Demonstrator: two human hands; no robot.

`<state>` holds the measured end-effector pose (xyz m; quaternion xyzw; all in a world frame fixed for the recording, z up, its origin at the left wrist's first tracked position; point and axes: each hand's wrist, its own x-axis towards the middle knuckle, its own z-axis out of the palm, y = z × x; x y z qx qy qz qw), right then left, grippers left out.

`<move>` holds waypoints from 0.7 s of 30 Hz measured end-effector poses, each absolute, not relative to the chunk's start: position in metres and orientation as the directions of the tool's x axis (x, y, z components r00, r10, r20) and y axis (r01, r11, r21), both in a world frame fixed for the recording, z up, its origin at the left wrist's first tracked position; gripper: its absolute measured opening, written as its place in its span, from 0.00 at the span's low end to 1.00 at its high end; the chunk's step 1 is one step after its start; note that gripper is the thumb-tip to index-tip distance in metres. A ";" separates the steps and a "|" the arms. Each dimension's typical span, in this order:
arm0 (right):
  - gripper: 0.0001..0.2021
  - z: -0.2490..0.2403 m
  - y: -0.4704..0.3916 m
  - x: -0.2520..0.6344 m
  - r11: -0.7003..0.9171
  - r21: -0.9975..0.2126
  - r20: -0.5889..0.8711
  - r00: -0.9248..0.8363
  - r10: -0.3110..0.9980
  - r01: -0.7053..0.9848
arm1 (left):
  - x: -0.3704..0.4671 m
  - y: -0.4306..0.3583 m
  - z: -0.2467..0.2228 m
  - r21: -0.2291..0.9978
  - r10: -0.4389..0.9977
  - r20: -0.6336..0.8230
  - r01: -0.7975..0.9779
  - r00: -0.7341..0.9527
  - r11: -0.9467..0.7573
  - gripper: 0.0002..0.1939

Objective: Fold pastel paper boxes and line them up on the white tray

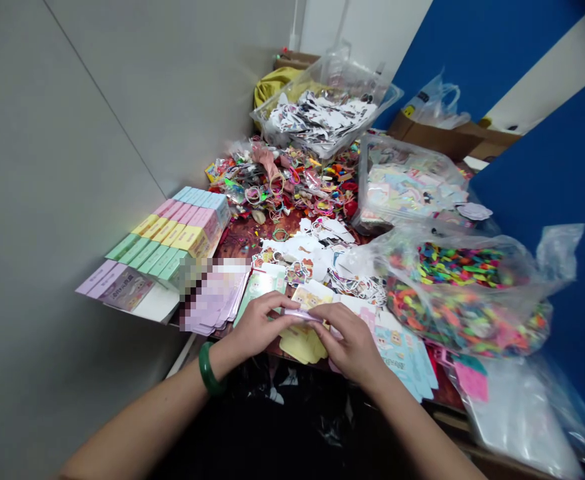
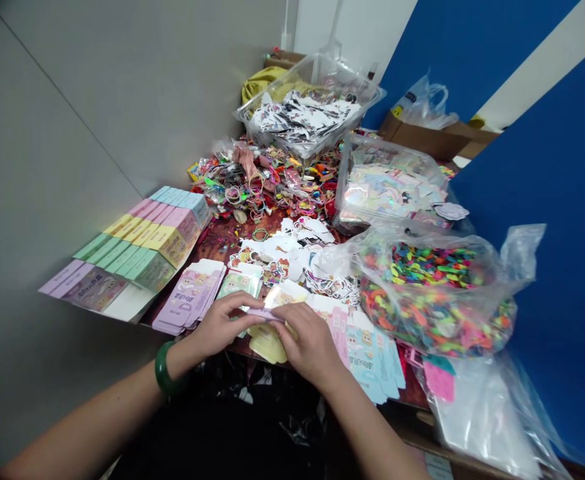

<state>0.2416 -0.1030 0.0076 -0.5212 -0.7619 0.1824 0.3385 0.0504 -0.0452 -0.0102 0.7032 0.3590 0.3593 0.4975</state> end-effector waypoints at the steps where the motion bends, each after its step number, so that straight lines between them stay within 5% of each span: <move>1: 0.08 0.006 -0.103 0.241 0.391 -0.642 0.337 -0.216 0.917 0.660 | 0.051 -0.045 -0.011 0.966 0.870 0.133 0.135 0.474 -0.221 0.08; 11: 0.06 0.004 -0.102 0.242 0.351 -0.727 0.336 -0.140 0.931 0.590 | 0.054 -0.042 -0.004 0.966 0.877 0.092 0.172 0.471 -0.194 0.09; 21: 0.08 -0.003 -0.101 0.245 0.448 -0.617 0.463 -0.161 0.871 0.647 | 0.056 -0.046 0.000 0.890 0.829 0.248 0.219 0.501 -0.399 0.06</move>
